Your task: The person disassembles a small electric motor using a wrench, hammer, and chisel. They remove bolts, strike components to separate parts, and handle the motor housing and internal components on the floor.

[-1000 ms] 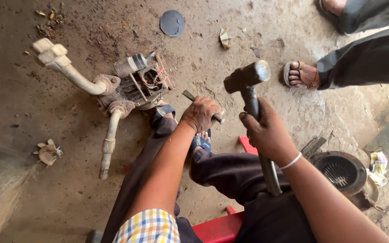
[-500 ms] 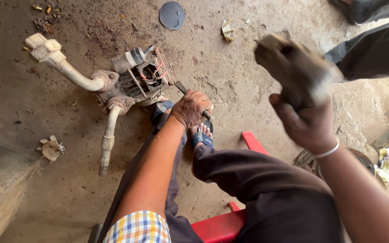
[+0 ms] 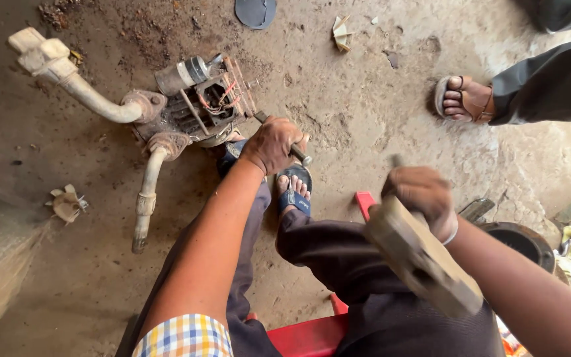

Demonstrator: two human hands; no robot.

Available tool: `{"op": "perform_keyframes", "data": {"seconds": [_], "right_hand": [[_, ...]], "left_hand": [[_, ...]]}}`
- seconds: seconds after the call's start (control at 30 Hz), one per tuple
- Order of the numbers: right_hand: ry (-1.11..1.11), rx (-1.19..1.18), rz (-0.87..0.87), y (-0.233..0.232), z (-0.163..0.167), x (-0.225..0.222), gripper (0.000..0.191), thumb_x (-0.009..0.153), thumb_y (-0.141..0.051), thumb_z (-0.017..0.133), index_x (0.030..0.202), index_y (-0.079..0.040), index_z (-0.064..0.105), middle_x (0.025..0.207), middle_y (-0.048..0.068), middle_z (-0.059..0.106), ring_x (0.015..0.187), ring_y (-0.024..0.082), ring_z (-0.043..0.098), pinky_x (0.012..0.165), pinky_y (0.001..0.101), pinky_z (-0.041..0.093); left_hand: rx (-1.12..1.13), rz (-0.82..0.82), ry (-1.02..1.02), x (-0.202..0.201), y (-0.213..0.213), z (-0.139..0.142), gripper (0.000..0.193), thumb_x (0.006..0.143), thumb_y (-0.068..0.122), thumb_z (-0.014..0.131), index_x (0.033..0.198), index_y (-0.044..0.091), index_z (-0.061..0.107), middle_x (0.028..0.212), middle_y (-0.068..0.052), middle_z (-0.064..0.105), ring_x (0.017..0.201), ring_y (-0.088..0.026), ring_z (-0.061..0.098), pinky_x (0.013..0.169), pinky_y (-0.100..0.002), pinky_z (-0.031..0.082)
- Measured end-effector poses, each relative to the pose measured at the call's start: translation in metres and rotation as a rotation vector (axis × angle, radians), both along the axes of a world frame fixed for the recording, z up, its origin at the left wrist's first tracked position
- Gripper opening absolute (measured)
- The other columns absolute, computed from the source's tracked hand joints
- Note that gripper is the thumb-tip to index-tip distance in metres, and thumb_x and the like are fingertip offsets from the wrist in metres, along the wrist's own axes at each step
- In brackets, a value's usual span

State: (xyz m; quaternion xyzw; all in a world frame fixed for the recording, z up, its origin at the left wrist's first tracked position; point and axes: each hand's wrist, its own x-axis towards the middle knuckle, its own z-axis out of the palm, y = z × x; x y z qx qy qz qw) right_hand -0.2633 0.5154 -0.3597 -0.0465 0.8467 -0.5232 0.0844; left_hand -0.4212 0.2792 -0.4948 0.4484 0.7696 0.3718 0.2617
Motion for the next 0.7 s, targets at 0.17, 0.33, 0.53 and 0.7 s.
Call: {"op": "perform_keyframes", "data": {"seconds": [0.17, 0.33, 0.53, 0.7], "right_hand": [[-0.396, 0.499, 0.133, -0.024, -0.026, -0.018, 0.028, 0.064, -0.018, 0.077, 0.088, -0.008, 0.07, 0.074, 0.016, 0.069, 0.069, 0.04, 0.067, 0.063, 0.0477, 0.054], [-0.325, 0.452, 0.058, -0.026, -0.029, -0.011, 0.019, 0.073, -0.022, 0.077, 0.085, -0.01, 0.068, 0.075, 0.013, 0.069, 0.07, 0.036, 0.069, 0.064, 0.0456, 0.055], [-0.337, 0.444, 0.026, -0.017, -0.017, 0.0, 0.023, 0.07, -0.023, 0.08, 0.082, -0.008, 0.068, 0.072, 0.015, 0.067, 0.068, 0.037, 0.067, 0.063, 0.0441, 0.055], [-0.325, 0.372, -0.02, -0.015, -0.017, 0.003, 0.03, 0.066, -0.022, 0.083, 0.087, -0.005, 0.069, 0.071, 0.017, 0.066, 0.065, 0.037, 0.067, 0.061, 0.043, 0.055]], "left_hand": [[0.082, -0.007, -0.034, -0.01, -0.001, 0.0, 0.015, 0.074, 0.016, 0.078, 0.07, 0.015, 0.064, 0.084, -0.009, 0.067, 0.092, -0.034, 0.066, 0.089, -0.045, 0.049], [-0.007, -0.123, -0.007, 0.01, 0.0, -0.005, 0.011, 0.065, 0.016, 0.073, 0.073, 0.022, 0.069, 0.087, -0.007, 0.067, 0.094, -0.031, 0.063, 0.091, -0.044, 0.047], [-0.236, -0.233, 0.215, 0.018, 0.008, -0.002, 0.011, 0.076, 0.013, 0.066, 0.081, 0.021, 0.07, 0.09, -0.003, 0.066, 0.098, -0.022, 0.062, 0.099, -0.038, 0.045], [-0.103, -0.123, 0.118, 0.009, 0.002, 0.013, 0.009, 0.077, 0.021, 0.071, 0.079, 0.029, 0.073, 0.083, -0.002, 0.067, 0.095, -0.024, 0.063, 0.096, -0.04, 0.043]]}}
